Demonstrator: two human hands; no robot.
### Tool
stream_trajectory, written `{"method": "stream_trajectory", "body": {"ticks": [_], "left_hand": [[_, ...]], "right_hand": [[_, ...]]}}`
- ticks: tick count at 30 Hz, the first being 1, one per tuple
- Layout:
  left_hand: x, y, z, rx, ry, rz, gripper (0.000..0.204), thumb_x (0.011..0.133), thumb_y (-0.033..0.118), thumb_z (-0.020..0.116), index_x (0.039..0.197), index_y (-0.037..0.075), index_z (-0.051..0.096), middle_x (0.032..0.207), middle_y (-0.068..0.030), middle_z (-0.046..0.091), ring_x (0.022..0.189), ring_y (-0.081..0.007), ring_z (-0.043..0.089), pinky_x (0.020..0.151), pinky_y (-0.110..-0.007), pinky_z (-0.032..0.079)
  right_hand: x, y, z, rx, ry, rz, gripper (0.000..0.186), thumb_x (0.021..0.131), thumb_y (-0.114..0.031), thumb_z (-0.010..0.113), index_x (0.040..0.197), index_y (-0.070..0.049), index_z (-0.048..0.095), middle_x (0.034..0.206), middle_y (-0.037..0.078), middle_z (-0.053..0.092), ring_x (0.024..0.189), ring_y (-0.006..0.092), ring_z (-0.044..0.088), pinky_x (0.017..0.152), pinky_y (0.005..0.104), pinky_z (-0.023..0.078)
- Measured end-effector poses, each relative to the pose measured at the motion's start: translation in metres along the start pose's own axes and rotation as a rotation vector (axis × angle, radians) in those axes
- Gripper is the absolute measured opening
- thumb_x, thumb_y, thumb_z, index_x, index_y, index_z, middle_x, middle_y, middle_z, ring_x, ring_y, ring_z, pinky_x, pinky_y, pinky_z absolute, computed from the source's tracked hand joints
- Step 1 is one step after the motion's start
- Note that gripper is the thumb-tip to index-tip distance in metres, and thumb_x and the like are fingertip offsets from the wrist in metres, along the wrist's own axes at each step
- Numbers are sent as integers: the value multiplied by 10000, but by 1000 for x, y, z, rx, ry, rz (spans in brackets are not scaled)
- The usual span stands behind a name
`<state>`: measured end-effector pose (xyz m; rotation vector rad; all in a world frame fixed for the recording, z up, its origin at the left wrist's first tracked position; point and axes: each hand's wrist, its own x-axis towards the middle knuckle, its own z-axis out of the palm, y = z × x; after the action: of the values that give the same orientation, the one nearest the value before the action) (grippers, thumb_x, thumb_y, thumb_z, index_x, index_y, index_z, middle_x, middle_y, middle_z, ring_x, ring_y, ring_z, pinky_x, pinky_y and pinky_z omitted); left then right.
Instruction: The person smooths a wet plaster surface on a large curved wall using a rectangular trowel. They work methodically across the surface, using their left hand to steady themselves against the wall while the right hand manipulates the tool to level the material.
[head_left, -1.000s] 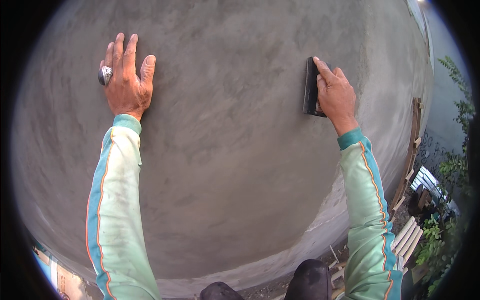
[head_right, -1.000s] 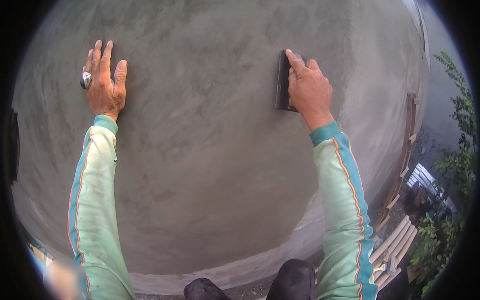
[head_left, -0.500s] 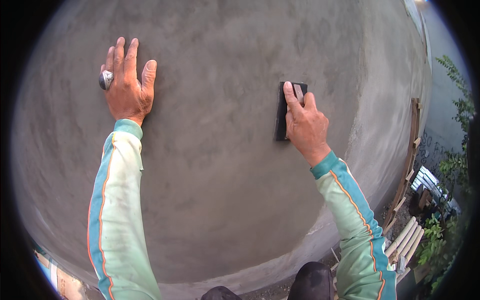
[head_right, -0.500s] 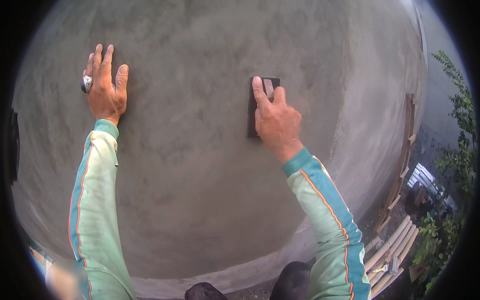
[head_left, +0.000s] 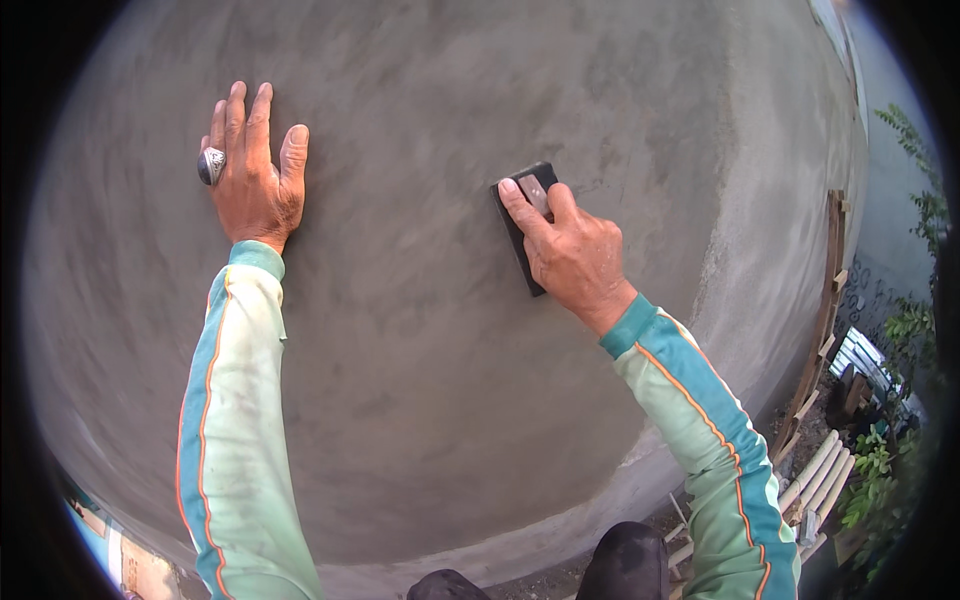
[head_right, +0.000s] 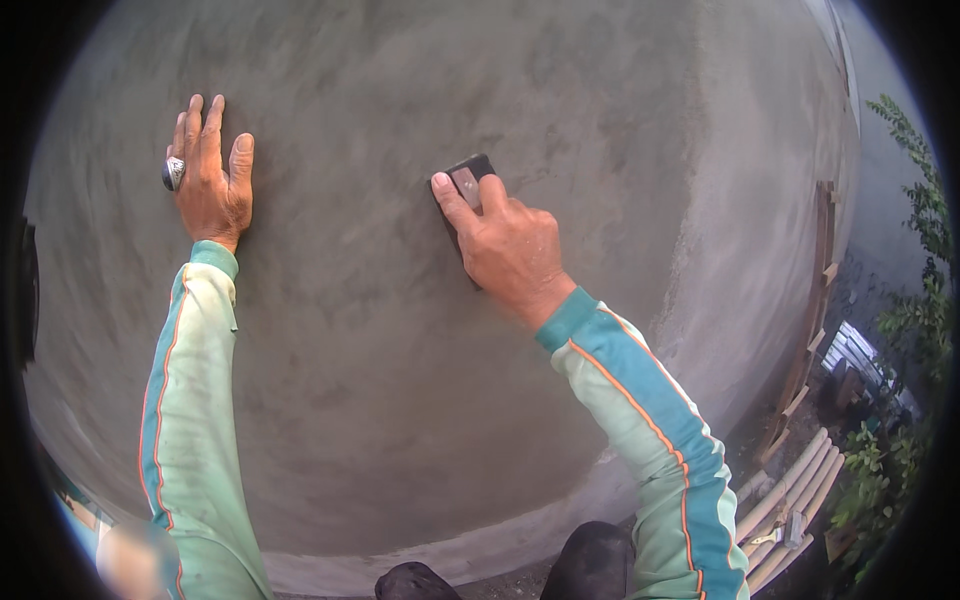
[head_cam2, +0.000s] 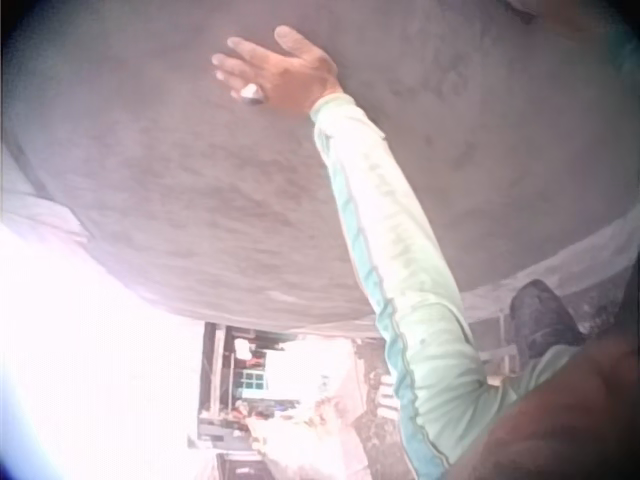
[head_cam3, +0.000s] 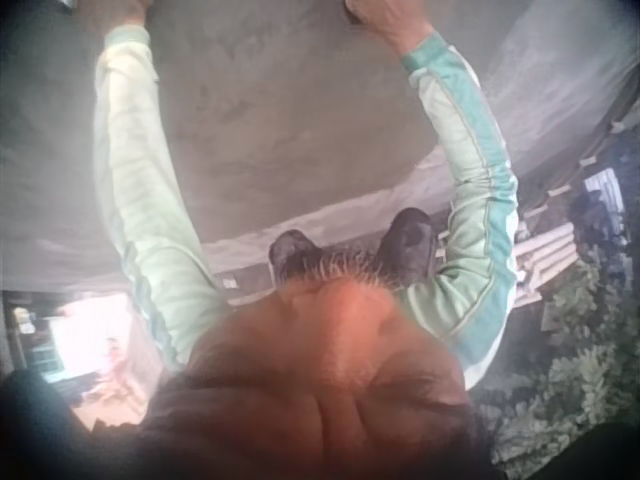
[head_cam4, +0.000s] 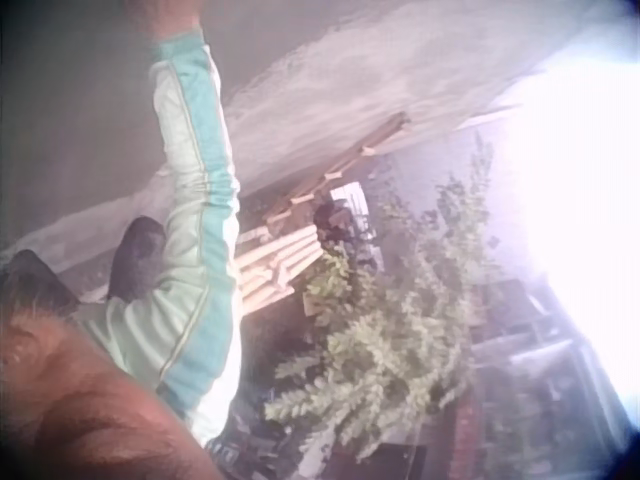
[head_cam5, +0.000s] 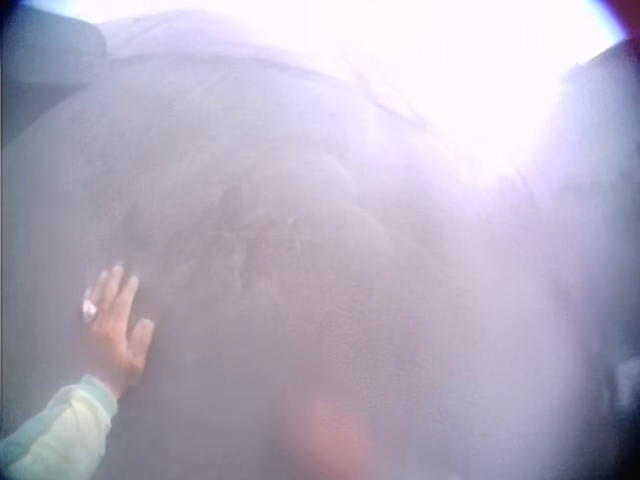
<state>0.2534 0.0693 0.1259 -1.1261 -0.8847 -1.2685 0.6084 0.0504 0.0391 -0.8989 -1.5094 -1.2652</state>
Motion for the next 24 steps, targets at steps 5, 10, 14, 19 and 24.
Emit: {"method": "stream_trajectory", "body": {"ticks": [5, 10, 14, 19, 24], "left_hand": [[0, 1, -2, 6, -25, -2, 574, 1077, 525, 488, 1555, 207, 508, 1659, -72, 421, 1539, -341, 364, 1266, -541, 250], [-1, 1, -3, 15, -29, -6, 573, 1080, 519, 480, 1561, 208, 503, 1665, -79, 411, 1542, -345, 355, 1268, -537, 248], [0, 0, -1, 24, -38, 1, 587, 1079, 535, 474, 1562, 202, 502, 1667, -82, 410, 1550, -340, 339, 1268, -526, 251], [0, 0, -1, 25, -19, 9, 580, 1082, 526, 473, 1559, 197, 508, 1661, -88, 419, 1543, -346, 351, 1267, -522, 246], [-1, 0, 0, 7, -5, 28, 580, 1085, 530, 461, 1561, 202, 505, 1665, -88, 415, 1544, -351, 350, 1266, -533, 248]], "right_hand": [[44, 8, -3, -114, 102, 158, 436, 949, -152, 646, 1368, -263, 693, 866, 54, 577, 544, 224, 630, 434, 361, 493], [27, -25, -6, 53, -38, -95, 465, 938, -144, 650, 1387, -261, 681, 903, 70, 594, 557, 239, 632, 456, 362, 512], [61, 57, 20, -11, 194, 57, 435, 966, -177, 644, 1374, -322, 686, 916, 62, 616, 685, 307, 677, 592, 429, 577], [106, 211, 41, -143, 53, 539, 379, 1059, -335, 508, 1404, -320, 666, 1044, 96, 682, 1006, 335, 706, 865, 493, 583], [-20, 66, 7, 80, 13, 63, 516, 938, -123, 668, 1427, -290, 663, 867, 65, 558, 628, 285, 643, 571, 394, 565]]}}
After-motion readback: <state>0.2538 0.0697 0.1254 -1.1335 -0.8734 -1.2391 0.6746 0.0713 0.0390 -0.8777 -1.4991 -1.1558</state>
